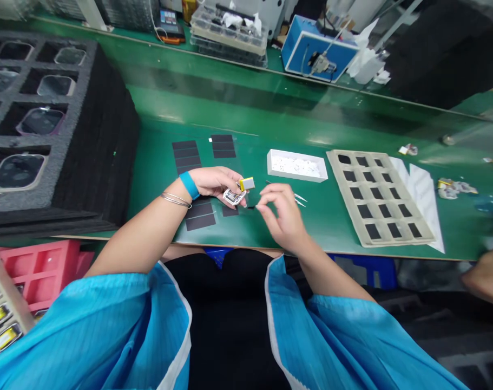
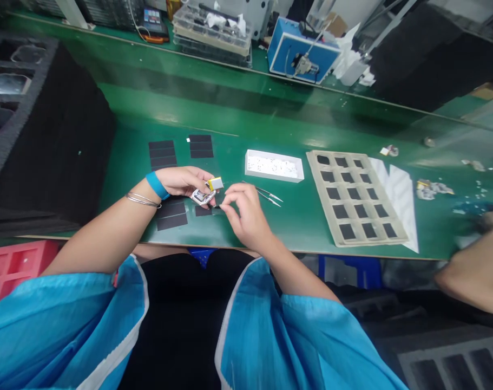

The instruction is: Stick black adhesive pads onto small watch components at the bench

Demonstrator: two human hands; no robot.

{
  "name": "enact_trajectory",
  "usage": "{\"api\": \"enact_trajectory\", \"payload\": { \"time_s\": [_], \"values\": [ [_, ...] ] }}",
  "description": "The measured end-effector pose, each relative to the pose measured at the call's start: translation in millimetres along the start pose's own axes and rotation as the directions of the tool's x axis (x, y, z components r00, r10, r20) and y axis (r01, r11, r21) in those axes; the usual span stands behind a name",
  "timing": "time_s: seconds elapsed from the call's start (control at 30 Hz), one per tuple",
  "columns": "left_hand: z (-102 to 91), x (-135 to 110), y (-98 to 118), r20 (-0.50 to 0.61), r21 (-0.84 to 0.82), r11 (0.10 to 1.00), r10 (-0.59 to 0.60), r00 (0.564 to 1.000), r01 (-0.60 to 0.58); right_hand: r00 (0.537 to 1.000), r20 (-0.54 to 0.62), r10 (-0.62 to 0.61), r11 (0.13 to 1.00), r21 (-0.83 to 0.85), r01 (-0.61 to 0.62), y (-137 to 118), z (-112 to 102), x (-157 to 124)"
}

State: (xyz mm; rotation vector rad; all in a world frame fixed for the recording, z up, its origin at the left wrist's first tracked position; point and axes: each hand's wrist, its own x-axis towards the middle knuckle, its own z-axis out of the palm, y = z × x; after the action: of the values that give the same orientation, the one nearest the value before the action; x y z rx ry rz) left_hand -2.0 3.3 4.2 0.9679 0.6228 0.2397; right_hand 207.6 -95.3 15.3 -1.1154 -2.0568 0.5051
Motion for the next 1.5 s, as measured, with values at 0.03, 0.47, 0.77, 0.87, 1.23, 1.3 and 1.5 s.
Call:
{"api": "enact_trajectory", "payload": {
  "time_s": [0.03, 0.47, 0.77, 0.87, 1.23, 1.3, 1.5],
  "values": [
    [0.6, 0.5, 0.4, -0.035, -0.010, 1.000, 0.012, 0.999, -0.012, 0.998, -0.069, -0.001, 1.000, 0.030, 0.003, -3.4, -6.7, 7.9],
    [4.1, 12.9, 1.9, -0.602, -0.048, 0.948, 0.224, 0.766, -0.315, 0.959, 0.125, 0.253, 0.812, 0.512, -0.280, 58.4, 42.6, 85.7],
    [4.5, 14.5, 1.2, -0.600, -0.033, 0.962, 0.198, 0.775, -0.271, 0.985, 0.104, 0.139, 0.824, 0.539, -0.174, 62.3, 44.7, 81.6],
    [4.8, 14.8, 0.8, -0.598, -0.021, 0.961, 0.208, 0.774, -0.274, 0.990, 0.087, 0.114, 0.860, 0.490, -0.142, 62.1, 45.0, 79.8],
    [7.3, 12.5, 3.6, -0.595, 0.030, 0.939, 0.292, 0.748, -0.343, 0.968, -0.172, 0.183, 0.834, 0.548, -0.060, 54.2, 50.1, 77.3],
    [7.1, 12.6, 3.2, -0.592, 0.032, 0.943, 0.285, 0.754, -0.330, 0.964, -0.169, 0.205, 0.786, 0.615, -0.060, 56.2, 50.1, 79.1],
    [5.9, 14.3, 1.7, -0.595, 0.051, 0.935, 0.310, 0.742, -0.350, 0.990, -0.028, 0.138, 0.782, 0.616, -0.091, 63.3, 50.4, 79.9]
  ]
}}
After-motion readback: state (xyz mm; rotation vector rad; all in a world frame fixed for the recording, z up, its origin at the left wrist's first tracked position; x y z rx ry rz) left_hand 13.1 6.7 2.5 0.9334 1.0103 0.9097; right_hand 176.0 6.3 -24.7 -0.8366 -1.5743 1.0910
